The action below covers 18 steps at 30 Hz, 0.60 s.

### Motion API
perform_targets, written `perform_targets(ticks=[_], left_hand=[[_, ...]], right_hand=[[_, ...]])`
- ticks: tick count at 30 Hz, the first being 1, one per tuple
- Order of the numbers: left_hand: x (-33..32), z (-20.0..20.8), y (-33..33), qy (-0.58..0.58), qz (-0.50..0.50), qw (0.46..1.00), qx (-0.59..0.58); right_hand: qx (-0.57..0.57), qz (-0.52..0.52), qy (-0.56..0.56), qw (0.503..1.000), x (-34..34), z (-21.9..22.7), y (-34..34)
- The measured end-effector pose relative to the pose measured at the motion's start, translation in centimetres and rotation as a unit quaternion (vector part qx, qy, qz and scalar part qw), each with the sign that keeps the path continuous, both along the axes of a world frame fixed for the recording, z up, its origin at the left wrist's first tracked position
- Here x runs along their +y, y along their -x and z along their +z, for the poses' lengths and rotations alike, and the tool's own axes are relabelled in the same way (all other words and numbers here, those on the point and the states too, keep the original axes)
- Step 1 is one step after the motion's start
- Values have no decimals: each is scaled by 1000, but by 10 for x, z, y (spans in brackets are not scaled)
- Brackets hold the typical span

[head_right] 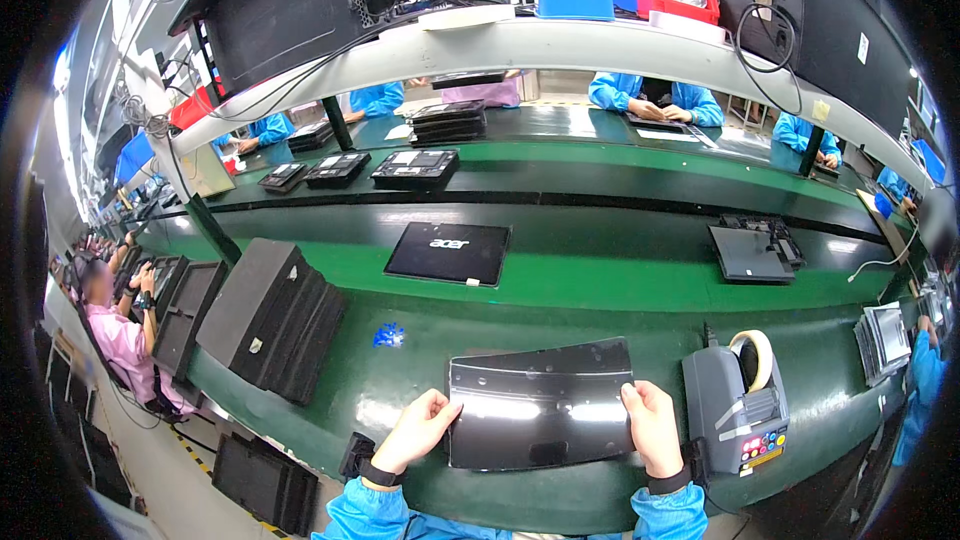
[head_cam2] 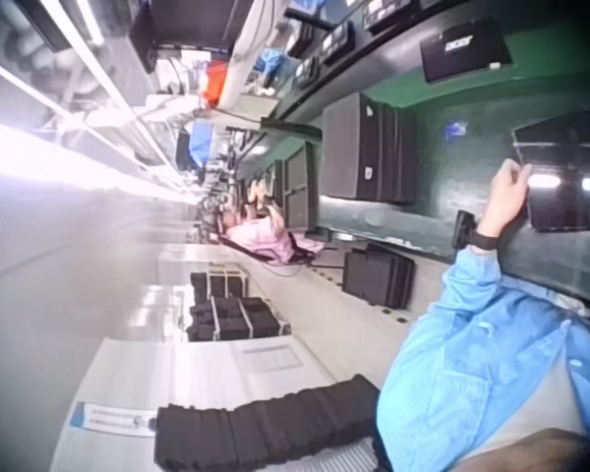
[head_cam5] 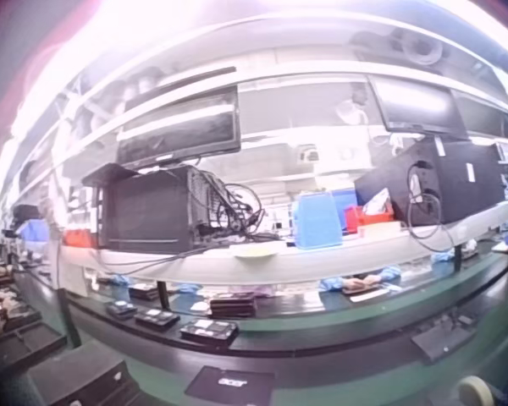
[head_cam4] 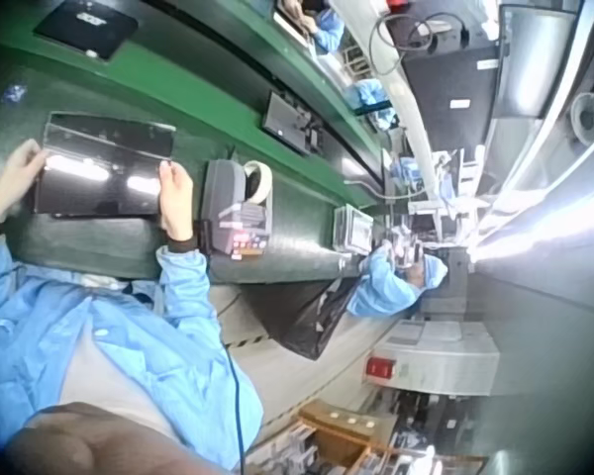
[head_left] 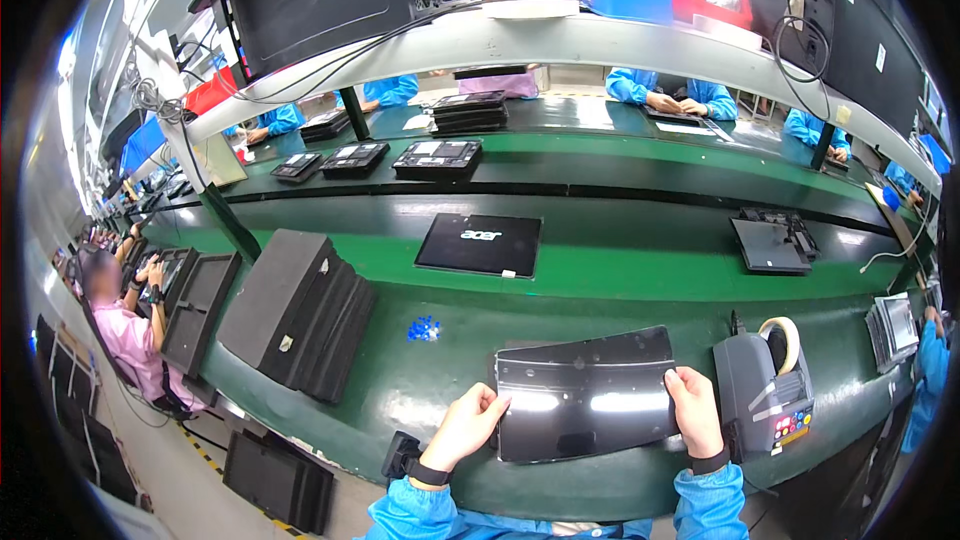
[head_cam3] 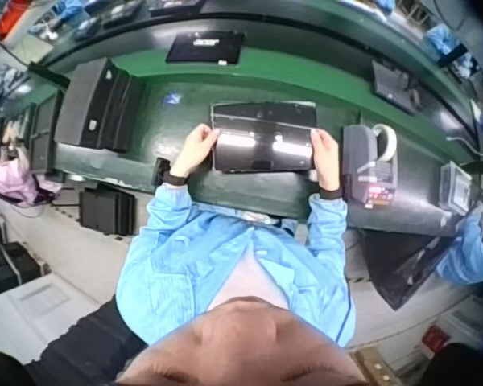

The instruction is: The recorder is assembling tablet computers on a factory production line, placing screens and internal components into frames.

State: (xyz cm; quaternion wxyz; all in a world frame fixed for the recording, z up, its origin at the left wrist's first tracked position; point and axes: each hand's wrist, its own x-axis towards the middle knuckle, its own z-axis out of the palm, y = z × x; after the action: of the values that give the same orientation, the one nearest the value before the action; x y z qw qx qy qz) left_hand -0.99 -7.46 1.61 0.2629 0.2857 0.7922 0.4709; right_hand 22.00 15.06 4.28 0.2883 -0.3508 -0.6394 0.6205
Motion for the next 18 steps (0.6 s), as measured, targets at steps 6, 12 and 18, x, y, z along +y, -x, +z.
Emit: perform_targets(ticks=[6, 12, 18], left_hand=[[-2, -11, 3, -11, 7, 1000, 6], [3, -1, 4, 46, -4, 998, 44], [2, 12, -8, 4, 25, 994, 103]], right_hand=[[-162, -92, -191, 964, -12, 15, 7], [-255, -90, -334, 903, -6, -8, 8], [-240, -122, -382, 884, -5, -4, 11]])
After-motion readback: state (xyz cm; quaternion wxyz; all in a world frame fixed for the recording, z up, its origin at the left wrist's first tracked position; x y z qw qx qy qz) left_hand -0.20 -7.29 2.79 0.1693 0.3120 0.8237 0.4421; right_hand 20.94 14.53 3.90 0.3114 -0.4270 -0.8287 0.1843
